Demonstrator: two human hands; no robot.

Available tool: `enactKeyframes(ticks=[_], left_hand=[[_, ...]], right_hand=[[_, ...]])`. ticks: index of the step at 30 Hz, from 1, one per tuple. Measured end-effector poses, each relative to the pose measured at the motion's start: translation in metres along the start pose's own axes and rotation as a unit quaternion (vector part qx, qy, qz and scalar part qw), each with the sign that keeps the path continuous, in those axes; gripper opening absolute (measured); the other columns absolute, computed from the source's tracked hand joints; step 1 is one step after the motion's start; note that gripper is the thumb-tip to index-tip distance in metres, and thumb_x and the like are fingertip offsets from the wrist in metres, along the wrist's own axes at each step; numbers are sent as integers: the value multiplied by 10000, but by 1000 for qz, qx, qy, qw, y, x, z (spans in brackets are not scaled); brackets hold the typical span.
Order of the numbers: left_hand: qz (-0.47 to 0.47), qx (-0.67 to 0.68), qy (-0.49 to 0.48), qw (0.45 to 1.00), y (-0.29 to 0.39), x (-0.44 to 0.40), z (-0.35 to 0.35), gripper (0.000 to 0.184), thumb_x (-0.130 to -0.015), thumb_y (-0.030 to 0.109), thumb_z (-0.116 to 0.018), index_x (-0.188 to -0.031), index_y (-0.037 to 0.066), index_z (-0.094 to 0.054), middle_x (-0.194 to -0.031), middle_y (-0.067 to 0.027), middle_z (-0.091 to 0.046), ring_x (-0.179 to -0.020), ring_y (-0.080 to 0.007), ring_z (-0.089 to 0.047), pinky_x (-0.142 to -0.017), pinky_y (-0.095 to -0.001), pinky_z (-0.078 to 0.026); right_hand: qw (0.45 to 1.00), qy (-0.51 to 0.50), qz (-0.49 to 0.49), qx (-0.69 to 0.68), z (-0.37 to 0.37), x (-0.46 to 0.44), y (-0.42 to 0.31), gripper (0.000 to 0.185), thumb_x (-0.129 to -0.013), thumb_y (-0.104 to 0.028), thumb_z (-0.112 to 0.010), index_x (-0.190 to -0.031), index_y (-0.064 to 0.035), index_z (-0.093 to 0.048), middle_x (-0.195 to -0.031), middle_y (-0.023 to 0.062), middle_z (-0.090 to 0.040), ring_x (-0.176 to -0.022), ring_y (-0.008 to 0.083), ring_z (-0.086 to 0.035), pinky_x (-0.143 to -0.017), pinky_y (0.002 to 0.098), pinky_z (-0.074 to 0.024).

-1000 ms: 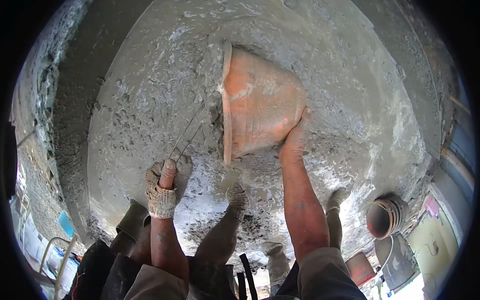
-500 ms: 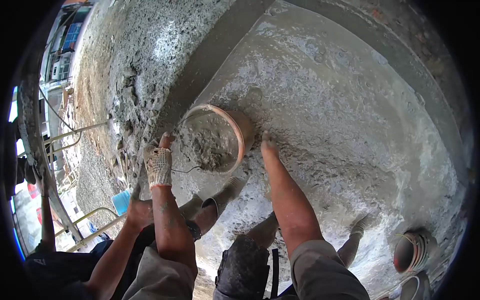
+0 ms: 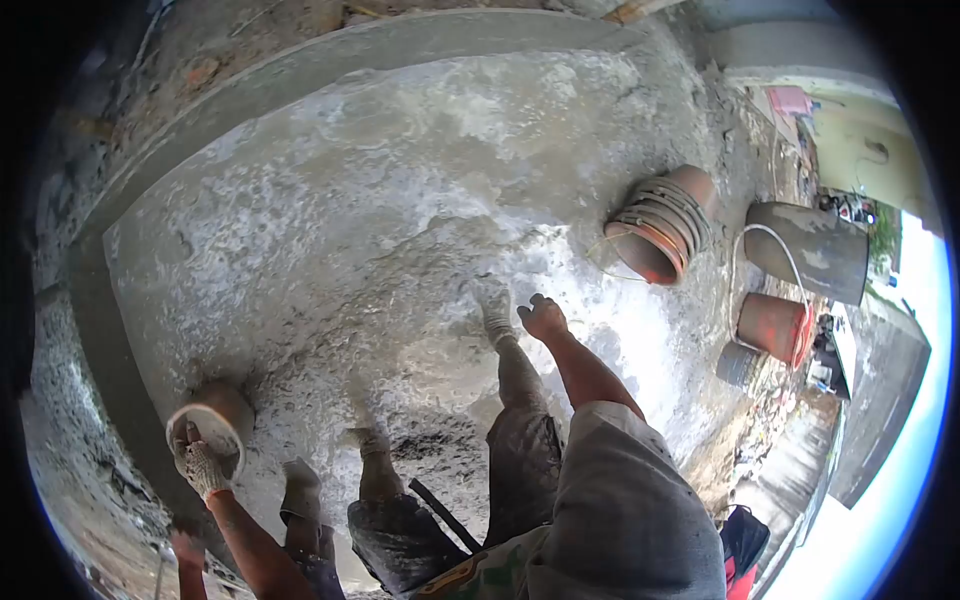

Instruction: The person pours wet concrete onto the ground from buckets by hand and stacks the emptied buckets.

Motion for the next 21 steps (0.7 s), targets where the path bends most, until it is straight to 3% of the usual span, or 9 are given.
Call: enactKeyframes(ticks=[2, 7, 8, 11, 12, 16, 19, 20, 21], left_hand=[[-110, -53, -125, 985, -14, 1, -122, 278, -906, 167, -568, -1089, -40, -592, -997, -125, -645, -897, -150, -597, -798, -284, -475], [-161, -67, -354, 919, 115, 188, -406, 300, -873, 188, -608, -1091, -17, -602, -1002, -134, -653, -892, -218, -622, -778, -329, -482], [-122, -108, -388, 907, 116, 218, -455, 328, -879, 204, -587, -1125, -12, -600, -1071, -151, -643, -983, -234, -613, -847, -340, -477], [-229, -147, -443, 854, 125, 299, -589, 410, -812, 280, -653, -1139, 39, -597, -1061, -204, -621, -958, -346, -605, -824, -403, -484], [-243, -181, -457, 836, 129, 326, -628, 425, -798, 285, -664, -1149, 56, -592, -1062, -206, -614, -979, -359, -589, -847, -411, -473], [-310, -206, -513, 773, 149, 424, -750, 612, -762, 303, -680, -1286, 80, -455, -1234, -177, -520, -1131, -337, -498, -944, -442, -413], [-400, -113, -528, 741, 174, 498, -823, 805, -731, 263, -717, -1393, 81, -296, -1349, -187, -429, -1231, -334, -427, -1010, -402, -374], [-424, -109, -541, 718, 178, 519, -846, 855, -725, 284, -721, -1411, 81, -252, -1372, -177, -406, -1243, -338, -412, -1013, -392, -372], [-482, -55, -498, 719, 184, 534, -857, 763, -716, 309, -724, -1357, 102, -367, -1313, -166, -464, -1182, -326, -468, -967, -385, -408]], right_hand=[[995, 68, -60, -28, 56, -11, 74, 480, -795, -323, -612, -1152, -16, -515, -1181, 240, -527, -1109, 416, -493, -917, 466, -429], [925, 341, -126, 114, 206, -42, 206, 601, -744, -188, -655, -1269, -36, -406, -1280, 211, -408, -1202, 378, -394, -962, 458, -387], [934, 297, -164, 116, 214, -57, 235, 611, -748, -189, -653, -1279, -29, -395, -1271, 212, -418, -1201, 379, -401, -957, 459, -391], [957, 137, -250, 55, 191, -103, 329, 623, -752, -188, -651, -1290, -21, -384, -1226, 211, -466, -1172, 384, -436, -954, 451, -395], [945, 232, -201, 114, 196, -107, 333, 572, -769, -173, -636, -1273, -34, -403, -1169, 210, -504, -1126, 386, -472, -940, 445, -408], [939, 336, -56, 52, 194, -119, 331, 495, -808, -169, -602, -1249, -41, -417, -1119, 205, -530, -1071, 371, -517, -871, 442, -448], [925, 326, -182, -75, 186, -123, 352, 492, -808, -183, -610, -1244, -49, -425, -1105, 208, -549, -1008, 386, -552, -844, 452, -457], [930, 335, -147, -22, 189, -128, 346, 493, -808, -191, -612, -1244, -51, -428, -1110, 211, -555, -980, 400, -564, -825, 459, -464], [933, 342, -107, 27, 194, -130, 341, 494, -808, -198, -615, -1244, -54, -431, -1114, 214, -561, -953, 414, -576, -806, 466, -471]])
Point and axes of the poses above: each hand's wrist, its own x-axis away from the middle knuckle, its own z-axis out of the back of the hand, y = z × x, the point moved 10 cm from there along -x, towards the middle knuckle
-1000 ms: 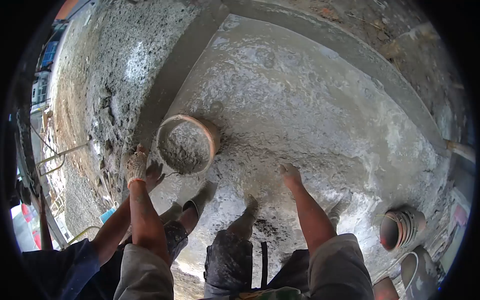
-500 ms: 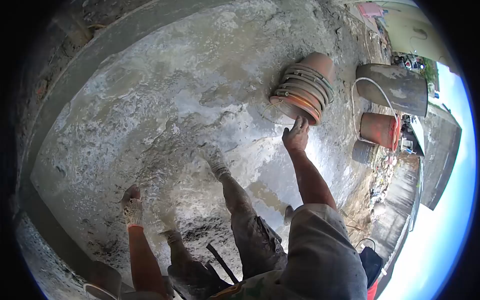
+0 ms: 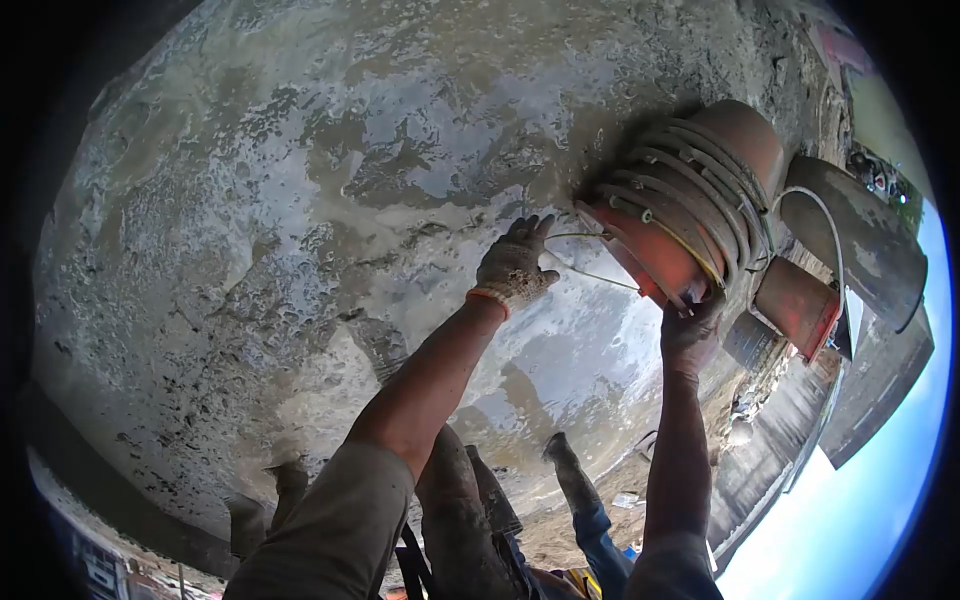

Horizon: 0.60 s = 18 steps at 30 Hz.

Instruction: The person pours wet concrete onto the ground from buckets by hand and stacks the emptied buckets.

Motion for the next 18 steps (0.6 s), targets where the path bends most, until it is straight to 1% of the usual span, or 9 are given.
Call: enactKeyframes(ticks=[2, 4, 6, 8, 10, 12, 14, 16, 18], left_hand=[[56, 68, -130, 988, 4, -13, -13, 499, -722, 314, -715, -1149, 101, -570, -1099, -155, -598, -1016, -318, -571, -864, -393, -456], [90, 121, -177, 973, 0, 0, 3, 271, -740, 299, -700, -894, 83, -643, -830, -131, -639, -795, -304, -611, -737, -381, -476], [124, 238, -186, 945, -15, 43, 26, 232, -776, 294, -685, -822, 72, -637, -712, -81, -626, -704, -228, -601, -660, -332, -470], [266, 389, -253, 845, -23, 101, 78, 240, -811, 294, -672, -809, 58, -628, -712, -44, -613, -693, -136, -573, -632, -282, -457], [299, 432, -212, 824, -37, 150, 136, 276, -841, 311, -653, -826, 37, -622, -740, -39, -613, -719, -96, -575, -638, -268, -460], [255, 563, -33, 786, -38, 174, 219, 285, -864, 305, -630, -874, 20, -613, -750, -48, -601, -718, -109, -577, -654, -271, -464], [232, 595, -8, 770, -28, 186, 285, 267, -893, 284, -591, -918, 19, -606, -749, -32, -582, -725, -102, -565, -681, -267, -463], [259, 580, 71, 769, -21, 185, 330, 255, -918, 266, -548, -918, 16, -601, -727, -18, -563, -690, -94, -537, -687, -265, -454], [170, 478, 201, 838, -29, 157, 376, 277, -922, 301, -542, -914, 32, -609, -741, -12, -567, -662, -95, -514, -661, -267, -445]], right_hand=[[997, -27, 76, 6, 7, -3, -14, 517, -809, -203, -610, -1268, -54, -424, -1152, 230, -553, -969, 424, -577, -798, 471, -474], [987, -65, 129, 67, 23, 11, -35, 570, -784, -165, -607, -1304, -52, -403, -1142, 246, -561, -975, 420, -583, -784, 469, -483], [986, -135, 80, 51, 32, 29, -58, 531, -757, -127, -583, -1266, -33, -467, -1069, 255, -597, -940, 409, -600, -766, 465, -491], [987, -140, 80, -8, 12, 45, -58, 367, -738, -114, -553, -1086, -7, -593, -909, 248, -638, -840, 413, -623, -700, 467, -496], [968, -242, 43, -41, -14, 55, -92, 215, -739, -130, -547, -885, -3, -641, -766, 233, -637, -742, 412, -630, -639, 470, -489], [960, -231, 89, -132, -23, 54, -143, 153, -737, -119, -557, -801, 3, -624, -723, 236, -619, -698, 406, -625, -600, 458, -473], [947, -182, 103, -243, 6, 38, -216, 147, -738, -97, -551, -802, 14, -621, -681, 219, -609, -661, 407, -614, -593, 457, -466], [955, -154, 92, -235, 24, 19, -258, 182, -744, -86, -548, -864, 27, -626, -754, 238, -612, -714, 410, -608, -633, 449, -463], [963, -64, 156, -208, 36, 0, -299, 328, -742, -114, -554, -1038, 21, -596, -923, 256, -606, -810, 388, -614, -697, 432, -466]])
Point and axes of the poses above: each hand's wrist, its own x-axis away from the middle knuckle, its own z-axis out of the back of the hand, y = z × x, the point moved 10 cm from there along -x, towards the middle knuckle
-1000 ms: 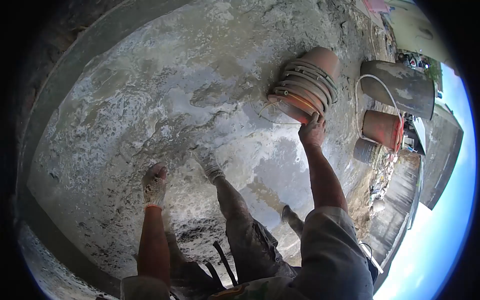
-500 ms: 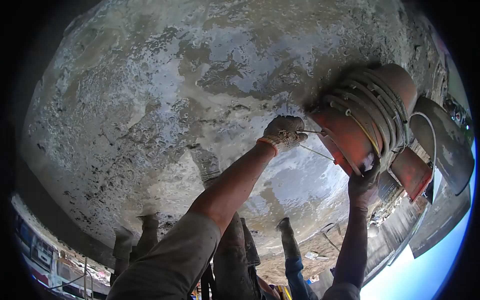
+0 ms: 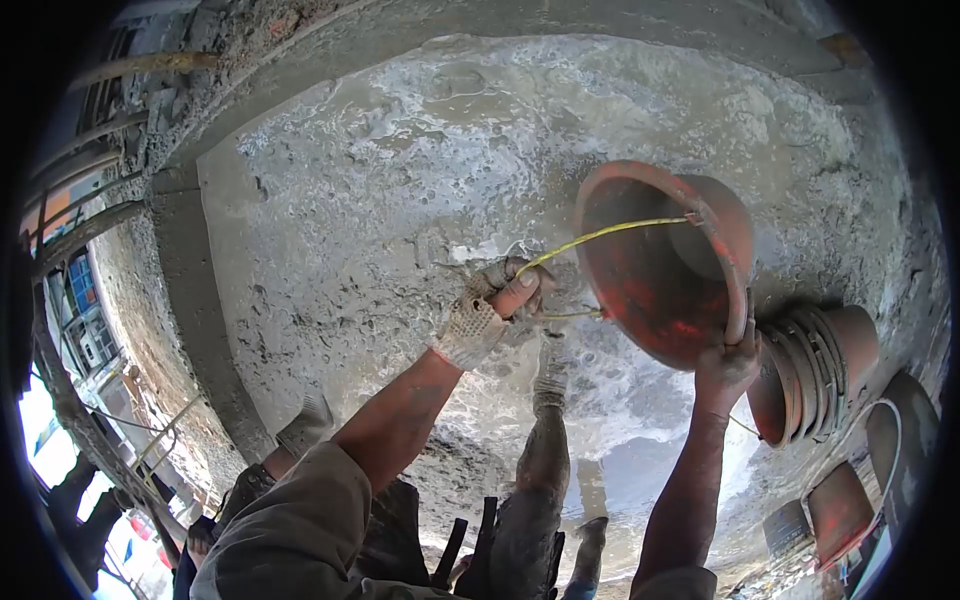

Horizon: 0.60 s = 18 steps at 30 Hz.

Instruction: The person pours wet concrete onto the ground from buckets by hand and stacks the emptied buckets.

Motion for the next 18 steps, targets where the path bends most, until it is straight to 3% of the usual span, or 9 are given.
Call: enactKeyframes(ticks=[2, 3, 5, 6, 8, 11, 13, 16, 18], left_hand=[[-66, -102, 28, 992, 8, -41, 11, 306, -918, 340, -546, -877, 48, -627, -725, -25, -572, -643, -113, -515, -622, -290, -437], [-65, -185, 10, 981, 7, -63, 11, 341, -915, 378, -526, -890, 60, -647, -759, -69, -610, -701, -179, -562, -668, -328, -452], [-65, -298, -26, 952, -10, -112, 14, 418, -907, 448, -482, -901, 74, -670, -805, -145, -643, -784, -297, -607, -732, -396, -463], [-66, -327, -49, 941, -18, -129, 19, 458, -902, 480, -457, -899, 75, -672, -818, -177, -639, -809, -351, -604, -752, -427, -460], [-113, -379, -28, 918, -26, -141, 49, 466, -899, 482, -452, -883, 73, -674, -822, -184, -639, -813, -371, -598, -754, -444, -456], [-180, -415, -6, 892, -37, -119, 125, 474, -890, 483, -472, -829, 58, -674, -761, -189, -628, -766, -395, -585, -716, -464, -450], [-193, -415, 30, 888, -59, -89, 205, 479, -877, 484, -509, -786, 42, -669, -689, -185, -617, -696, -387, -578, -657, -456, -447], [-156, -281, 68, 945, -34, -13, 334, 449, -864, 458, -556, -777, 31, -662, -640, -165, -598, -610, -329, -565, -583, -411, -432], [-183, -293, 80, 935, -33, 20, 384, 425, -862, 433, -575, -760, 28, -653, -609, -140, -578, -573, -293, -547, -559, -396, -420]], right_hand=[[999, 50, 4, -5, -11, -17, -52, 612, -710, -171, -586, -1267, 39, -443, -1097, 269, -562, -917, 373, -605, -786, 424, -460], [999, 50, 11, -8, -33, -25, -61, 612, -710, -171, -586, -1267, 39, -443, -1097, 269, -562, -917, 373, -605, -786, 424, -460], [985, 37, -142, -87, -91, -35, -37, 698, -693, -219, -602, -1273, 67, -338, -1084, 286, -537, -978, 365, -576, -805, 440, -450], [987, 36, -136, -84, -107, -34, -70, 698, -693, -219, -602, -1273, 67, -338, -1084, 286, -537, -978, 365, -576, -805, 440, -450], [941, -46, -312, -122, -173, 2, -65, 910, -662, -257, -631, -1336, 125, -154, -1117, 317, -500, -1023, 363, -570, -846, 408, -455], [958, 54, -262, -108, -235, 58, -60, 921, -651, -254, -643, -1313, 144, -143, -1160, 353, -455, -1032, 396, -561, -858, 397, -464], [991, 23, -127, 47, -275, 86, -99, 970, -639, -229, -636, -1344, 128, -73, -1202, 372, -435, -1067, 403, -548, -863, 387, -476], [994, -39, -101, 33, -296, 140, -225, 1030, -661, -211, -598, -1394, 84, 62, -1190, 366, -464, -1038, 444, -547, -881, 417, -461], [995, -60, -81, 22, -313, 176, -275, 1031, -682, -207, -576, -1410, 45, 109, -1160, 367, -496, -985, 486, -557, -884, 453, -450]])
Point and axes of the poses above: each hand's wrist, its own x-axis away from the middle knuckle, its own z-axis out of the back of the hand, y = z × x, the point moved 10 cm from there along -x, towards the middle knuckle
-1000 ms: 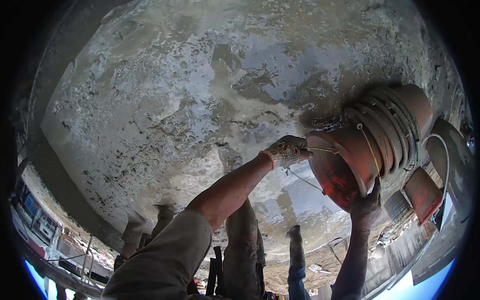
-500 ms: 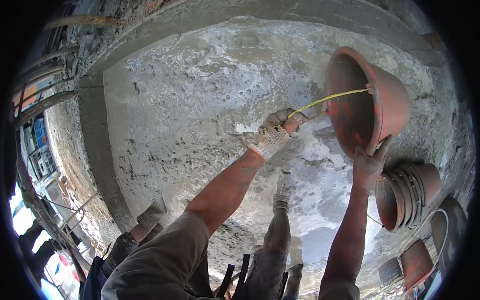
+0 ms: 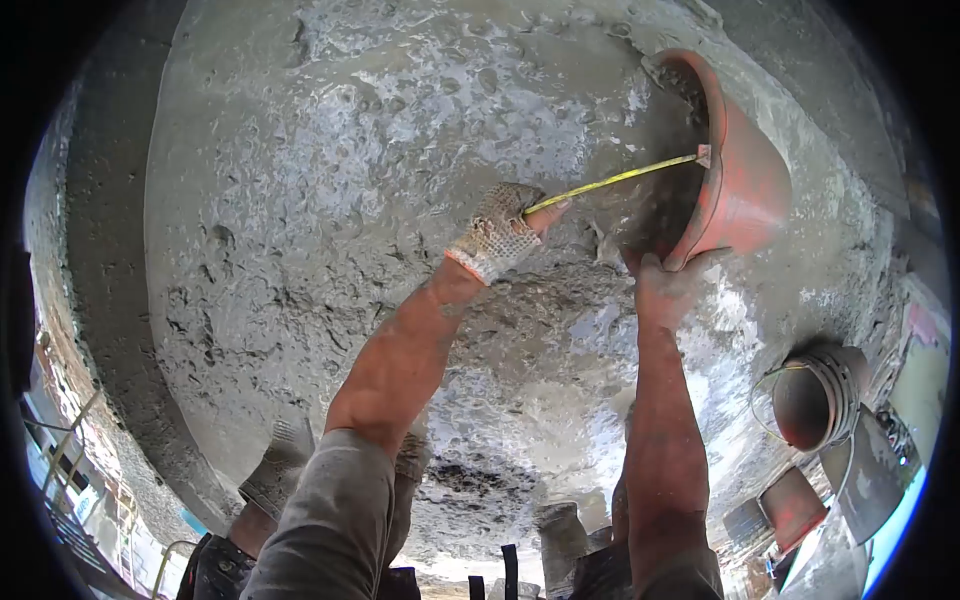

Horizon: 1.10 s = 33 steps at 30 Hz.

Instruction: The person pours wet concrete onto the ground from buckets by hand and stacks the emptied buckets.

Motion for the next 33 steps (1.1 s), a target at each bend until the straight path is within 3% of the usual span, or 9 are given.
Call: enactKeyframes(ticks=[4, 9, 14, 16, 20, 22, 28, 30, 33], left_hand=[[-60, -23, 81, 995, -14, 52, 74, 381, -859, 375, -608, -712, 24, -625, -547, -72, -524, -507, -215, -500, -516, -373, -400], [88, 21, 95, 991, -61, 147, 197, 359, -853, 354, -610, -669, 46, -604, -520, -67, -484, -495, -187, -471, -501, -345, -373], [178, -59, 224, 957, -75, 296, 330, 316, -832, 301, -657, -646, 56, -584, -510, -29, -469, -499, -138, -454, -496, -296, -354], [248, 209, 451, 832, -106, 384, 352, 307, -816, 276, -692, -630, 62, -574, -522, 1, -477, -508, -92, -428, -487, -257, -324], [288, 228, 586, 722, -47, 482, 390, 308, -809, 268, -708, -626, 66, -564, -533, 21, -470, -520, -68, -415, -487, -236, -300], [361, 76, 576, 730, 22, 511, 426, 351, -808, 298, -708, -595, 72, -543, -527, 18, -457, -518, -68, -406, -485, -243, -287], [444, -278, 510, 682, 147, 547, 509, 457, -717, 429, -730, -681, -16, -635, -538, -112, -550, -538, -222, -520, -544, -366, -403], [416, -237, 469, 742, 163, 516, 509, 440, -722, 411, -730, -702, -20, -640, -553, -117, -555, -552, -223, -531, -560, -362, -416], [395, -228, 474, 754, 152, 489, 509, 382, -750, 365, -713, -748, -13, -654, -601, -121, -588, -587, -224, -558, -595, -356, -439]], right_hand=[[992, 54, 96, -68, -11, 60, -60, 1024, -666, -146, -593, -1422, 38, 73, -1040, 305, -586, -940, 472, -572, -847, 450, -454], [988, 18, 155, -4, -48, 150, -155, 966, -649, -58, -588, -1435, 35, -35, -1097, 290, -549, -964, 390, -578, -804, 393, -475], [956, -157, 214, -122, -147, 291, -238, 931, -679, -69, -593, -1424, 43, -47, -860, 274, -622, -782, 440, -611, -720, 438, -486], [943, -133, 285, -108, -163, 362, -274, 889, -687, -64, -598, -1389, 85, -74, -871, 288, -616, -821, 453, -606, -725, 456, -488], [926, -152, 327, -116, -163, 475, -312, 907, -698, -100, -612, -1366, 119, -38, -866, 298, -611, -816, 466, -600, -735, 471, -492], [885, -379, 269, -17, -199, 530, -304, 1086, -710, -139, -637, -1370, 69, 200, -1041, 366, -541, -917, 466, -579, -794, 446, -493], [805, -549, 225, -30, -158, 618, -322, 1104, -683, -134, -628, -1370, 54, 215, -994, 322, -583, -837, 412, -626, -795, 436, -500], [676, -717, 50, -164, -149, 629, -320, 1101, -670, -114, -634, -1379, 55, 192, -982, 266, -600, -811, 333, -634, -795, 416, -501], [647, -736, 26, -194, -177, 606, -301, 852, -689, -127, -687, -1337, 44, -162, -1023, 182, -600, -899, 245, -604, -816, 364, -484]])
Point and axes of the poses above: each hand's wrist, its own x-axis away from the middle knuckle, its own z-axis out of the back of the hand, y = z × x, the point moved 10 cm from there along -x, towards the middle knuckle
